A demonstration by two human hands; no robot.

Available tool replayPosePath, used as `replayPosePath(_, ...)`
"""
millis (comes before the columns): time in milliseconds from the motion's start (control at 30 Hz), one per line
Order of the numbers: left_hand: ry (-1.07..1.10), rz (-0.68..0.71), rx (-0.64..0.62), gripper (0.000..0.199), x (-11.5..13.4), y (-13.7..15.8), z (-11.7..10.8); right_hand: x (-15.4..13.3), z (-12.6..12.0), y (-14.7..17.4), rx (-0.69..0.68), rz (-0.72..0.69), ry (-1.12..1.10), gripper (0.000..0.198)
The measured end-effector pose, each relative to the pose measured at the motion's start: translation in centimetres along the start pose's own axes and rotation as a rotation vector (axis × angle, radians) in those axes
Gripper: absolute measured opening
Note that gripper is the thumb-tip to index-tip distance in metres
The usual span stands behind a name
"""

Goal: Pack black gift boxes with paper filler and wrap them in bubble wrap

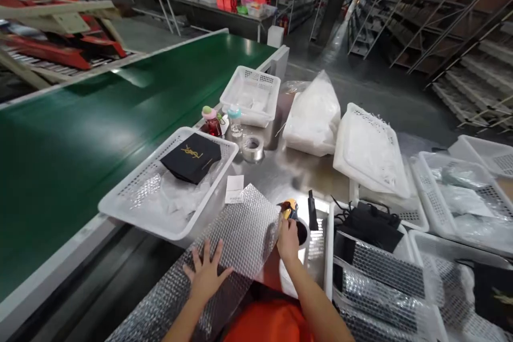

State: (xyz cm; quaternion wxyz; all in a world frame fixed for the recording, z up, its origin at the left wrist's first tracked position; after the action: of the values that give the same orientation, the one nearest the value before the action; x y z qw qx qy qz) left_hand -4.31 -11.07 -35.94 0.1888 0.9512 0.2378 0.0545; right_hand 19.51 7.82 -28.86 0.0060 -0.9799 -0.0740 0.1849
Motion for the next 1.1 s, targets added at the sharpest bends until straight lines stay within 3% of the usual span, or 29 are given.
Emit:
replayPosePath(200, 0.007, 0.034, -0.036, 0.070, 2.0, -0.5, -0.8, 1.2, -1.9, -10.2, 0.039, 0.069, 0.069, 0.034)
replayPosePath(267, 0.049, 0.064, -0.072, 0.071, 3.2, -0.6, -1.0, 0.6, -2.9, -12.1, 0.080, 0.083, 0.078, 0.035)
replayPosePath(367, 0.105, 0.091, -0.108, 0.073, 4.4, -0.6, -1.4, -3.4, -1.7, -10.7, 0.038, -0.126, 0.059, 0.041)
replayPosePath(467, 0.132, 0.093, -0.138, 0.074, 4.6, -0.5, -1.4, -7.5, 3.8, -5.0, -0.206, -0.464, 0.093, 0.052)
replayPosePath(567, 0.155, 0.091, -0.176, 0.077, 4.8, -0.8, -1.2, -6.3, 8.8, -1.7, -0.378, -0.487, 0.193, 0.066)
replayPosePath(633, 0.177, 0.091, -0.194, 0.082, 5.3, -1.3, -1.1, -4.9, 10.1, -2.0, -0.385, -0.480, 0.238, 0.069)
replayPosePath(800, 0.227, 0.111, -0.159, 0.087, 6.7, -2.8, -1.7, -2.6, 9.0, -5.8, -0.312, -0.521, 0.296, 0.067)
replayPosePath(967, 0.248, -0.032, -0.202, 0.096, 4.2, -2.7, -1.4, -1.2, 8.0, -8.0, -0.337, -0.460, 0.221, 0.064)
replayPosePath(1033, 0.287, -0.016, -0.238, 0.098, 3.7, -2.9, -0.9, -2.3, 7.1, -9.2, -0.297, -0.344, 0.124, 0.062)
replayPosePath(1100, 0.346, 0.001, -0.242, 0.099, 3.4, -3.4, -0.7, -5.7, 5.5, -10.9, -0.208, -0.231, -0.102, 0.061)
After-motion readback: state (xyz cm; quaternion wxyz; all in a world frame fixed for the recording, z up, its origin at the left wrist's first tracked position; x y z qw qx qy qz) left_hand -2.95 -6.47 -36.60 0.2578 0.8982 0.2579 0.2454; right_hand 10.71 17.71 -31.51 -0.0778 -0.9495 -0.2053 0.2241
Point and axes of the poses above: each hand's wrist, its own y-axis away from the middle knuckle, its own z-axis out of the palm, x = y × z, the point moved 10 cm from there along -y, towards the middle knuckle, and after that the axes turned 3 degrees about z, right-handed, at the moved point
